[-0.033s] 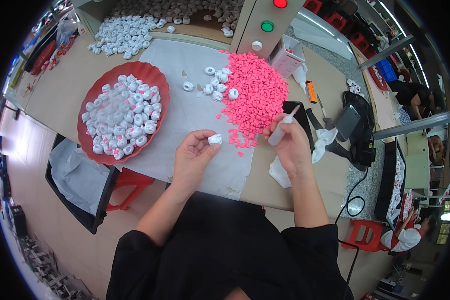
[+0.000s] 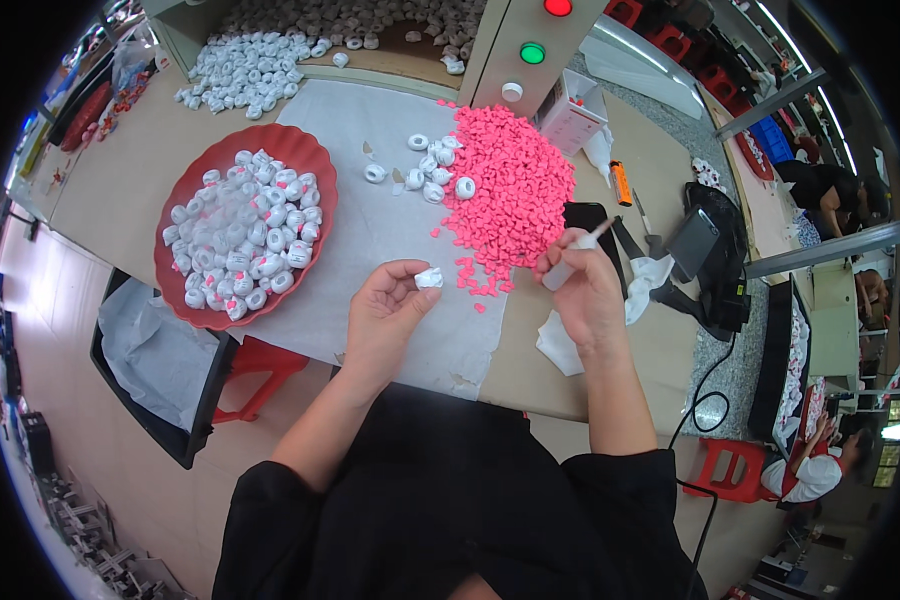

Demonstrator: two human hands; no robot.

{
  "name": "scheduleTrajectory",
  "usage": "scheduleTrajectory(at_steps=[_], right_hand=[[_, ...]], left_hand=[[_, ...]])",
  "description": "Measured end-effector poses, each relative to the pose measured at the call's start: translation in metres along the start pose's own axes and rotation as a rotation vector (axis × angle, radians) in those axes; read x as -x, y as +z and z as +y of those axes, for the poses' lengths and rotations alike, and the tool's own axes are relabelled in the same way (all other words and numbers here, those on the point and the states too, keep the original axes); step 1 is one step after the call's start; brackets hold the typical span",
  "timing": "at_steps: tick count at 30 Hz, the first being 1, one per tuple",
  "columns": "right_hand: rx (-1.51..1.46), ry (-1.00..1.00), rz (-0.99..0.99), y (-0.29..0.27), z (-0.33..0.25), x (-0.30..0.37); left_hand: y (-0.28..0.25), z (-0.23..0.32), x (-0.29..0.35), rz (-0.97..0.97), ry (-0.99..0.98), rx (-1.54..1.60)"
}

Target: The person sits at a workbench and repeatedly picks up small white plastic components. They apply a small amount of adhesive from a tube to the components and then attach a pink plastic piece to each one. The finished items are placed into a red bowl on the table.

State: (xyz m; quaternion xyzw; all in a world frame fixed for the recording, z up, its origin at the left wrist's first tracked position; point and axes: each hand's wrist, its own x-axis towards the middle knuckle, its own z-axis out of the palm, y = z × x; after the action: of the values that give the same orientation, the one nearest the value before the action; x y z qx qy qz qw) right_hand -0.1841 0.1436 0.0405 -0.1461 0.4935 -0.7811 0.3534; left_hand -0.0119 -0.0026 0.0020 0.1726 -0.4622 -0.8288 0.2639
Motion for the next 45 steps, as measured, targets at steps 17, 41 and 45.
scheduleTrajectory(at_steps=[17,41,45], right_hand=[[1.379,-0.494,-0.161,0.0,0.025,0.015],[0.342,0.047,-0.214,0.029,0.038,0.025],[0.389,0.012,-0.219,0.029,0.039,0.024]], left_hand=[[0.016,-0.012,0.004,-0.032,-0.013,-0.01],[0.016,-0.004,0.004,-0.217,-0.056,-0.174],[0.015,-0.005,0.003,-0.222,-0.05,-0.213]])
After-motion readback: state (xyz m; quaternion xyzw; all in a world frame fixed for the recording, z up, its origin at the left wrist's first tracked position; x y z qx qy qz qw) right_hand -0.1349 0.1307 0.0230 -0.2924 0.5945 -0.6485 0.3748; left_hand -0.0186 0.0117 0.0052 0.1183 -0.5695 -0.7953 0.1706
